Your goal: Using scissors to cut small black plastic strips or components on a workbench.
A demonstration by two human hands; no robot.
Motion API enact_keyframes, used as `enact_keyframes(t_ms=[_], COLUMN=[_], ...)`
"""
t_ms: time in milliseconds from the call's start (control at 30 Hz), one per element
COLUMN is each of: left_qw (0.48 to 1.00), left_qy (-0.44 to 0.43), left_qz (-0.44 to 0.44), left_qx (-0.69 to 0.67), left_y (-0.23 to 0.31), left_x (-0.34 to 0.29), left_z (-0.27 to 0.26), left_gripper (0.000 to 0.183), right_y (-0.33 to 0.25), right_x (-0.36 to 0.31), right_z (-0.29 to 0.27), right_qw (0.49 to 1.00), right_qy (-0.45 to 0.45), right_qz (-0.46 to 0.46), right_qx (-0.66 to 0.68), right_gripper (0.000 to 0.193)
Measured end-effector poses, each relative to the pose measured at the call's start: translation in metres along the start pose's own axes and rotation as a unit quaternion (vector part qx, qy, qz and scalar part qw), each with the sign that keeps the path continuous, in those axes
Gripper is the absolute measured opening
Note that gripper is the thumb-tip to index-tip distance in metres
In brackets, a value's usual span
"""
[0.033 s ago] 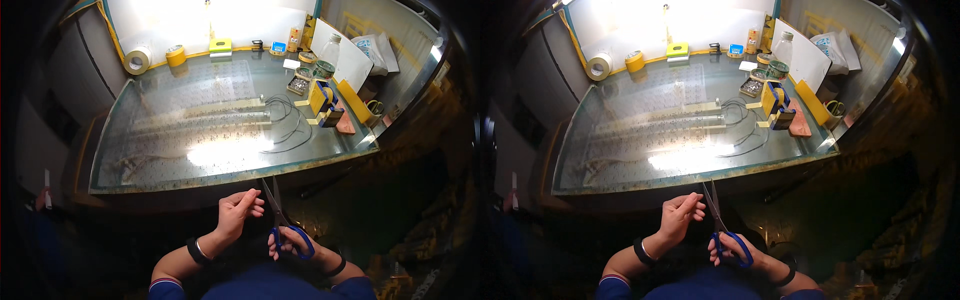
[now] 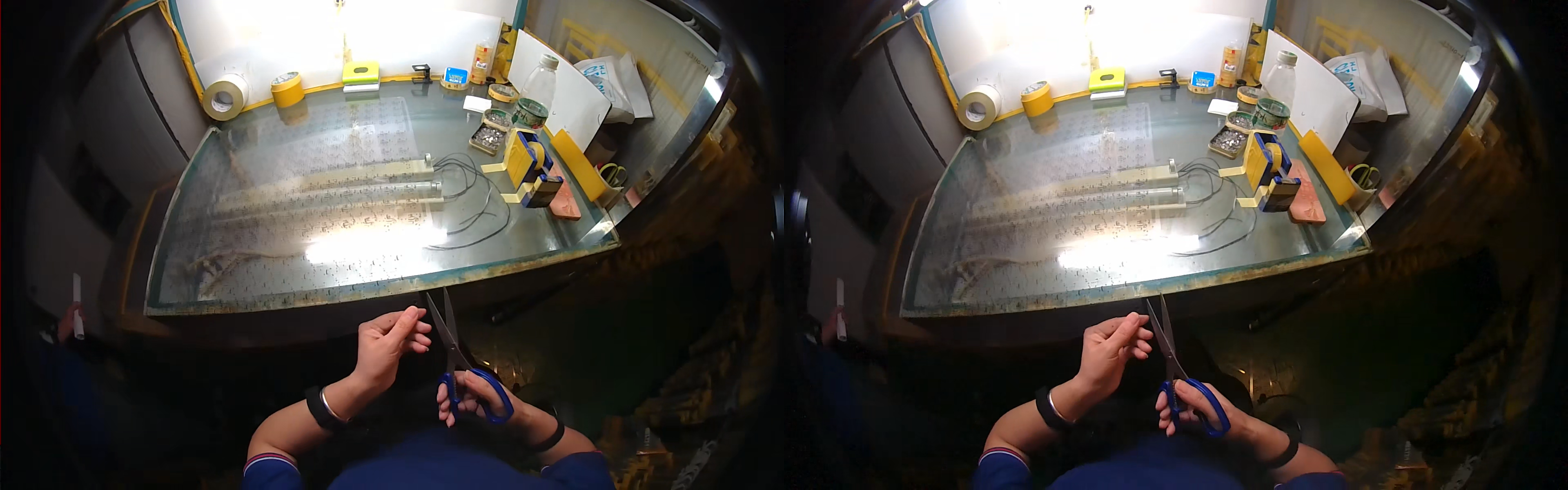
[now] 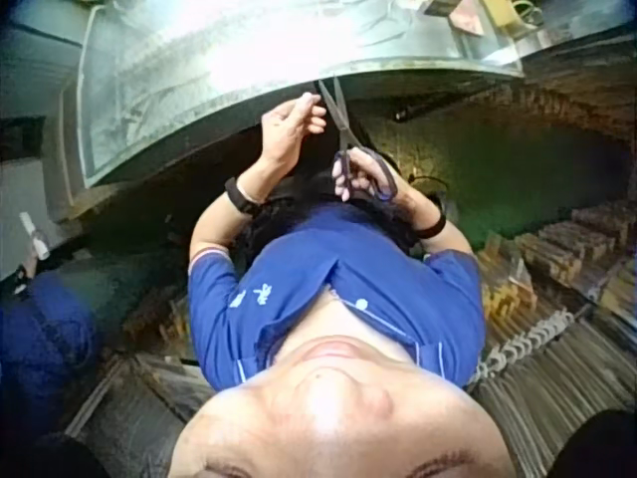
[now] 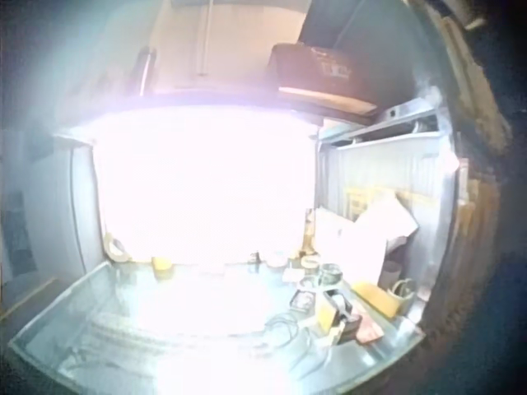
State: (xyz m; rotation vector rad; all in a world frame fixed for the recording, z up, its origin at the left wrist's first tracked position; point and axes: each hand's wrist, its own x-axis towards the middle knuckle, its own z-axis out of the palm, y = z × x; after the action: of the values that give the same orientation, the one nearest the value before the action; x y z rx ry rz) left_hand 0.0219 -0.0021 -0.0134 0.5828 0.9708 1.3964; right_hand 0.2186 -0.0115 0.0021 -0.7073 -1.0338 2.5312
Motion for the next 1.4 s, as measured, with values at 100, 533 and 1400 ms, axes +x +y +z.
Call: enact_keyframes(t_ms=[100,533,1400], left_qw=[1.000,1.000,0.993], left_qy=[0.003,0.010,0.020], left_qz=[-0.015,0.000,0.055], left_qx=[-0.004,-0.017,0.105], left_y=[0.001,0.004,0.000], left_x=[0.001,0.001,0.000], left_z=[-0.006,-0.009,-0.003], left_gripper=[0.025,0.024,0.019], right_y=[-0.001,-0.004,0.005], right_x=[-0.001,0.004,0.015], right_z=[0.004,0.007,0.033], right_qw=[0.999,0.994,0.979], right_qy=[-0.006,-0.029,0.161], right_qz=[0.019,0.067,0.012], right_qx=[0.025,0.078,-0.123], right_gripper=[0.046,0.053,0.036])
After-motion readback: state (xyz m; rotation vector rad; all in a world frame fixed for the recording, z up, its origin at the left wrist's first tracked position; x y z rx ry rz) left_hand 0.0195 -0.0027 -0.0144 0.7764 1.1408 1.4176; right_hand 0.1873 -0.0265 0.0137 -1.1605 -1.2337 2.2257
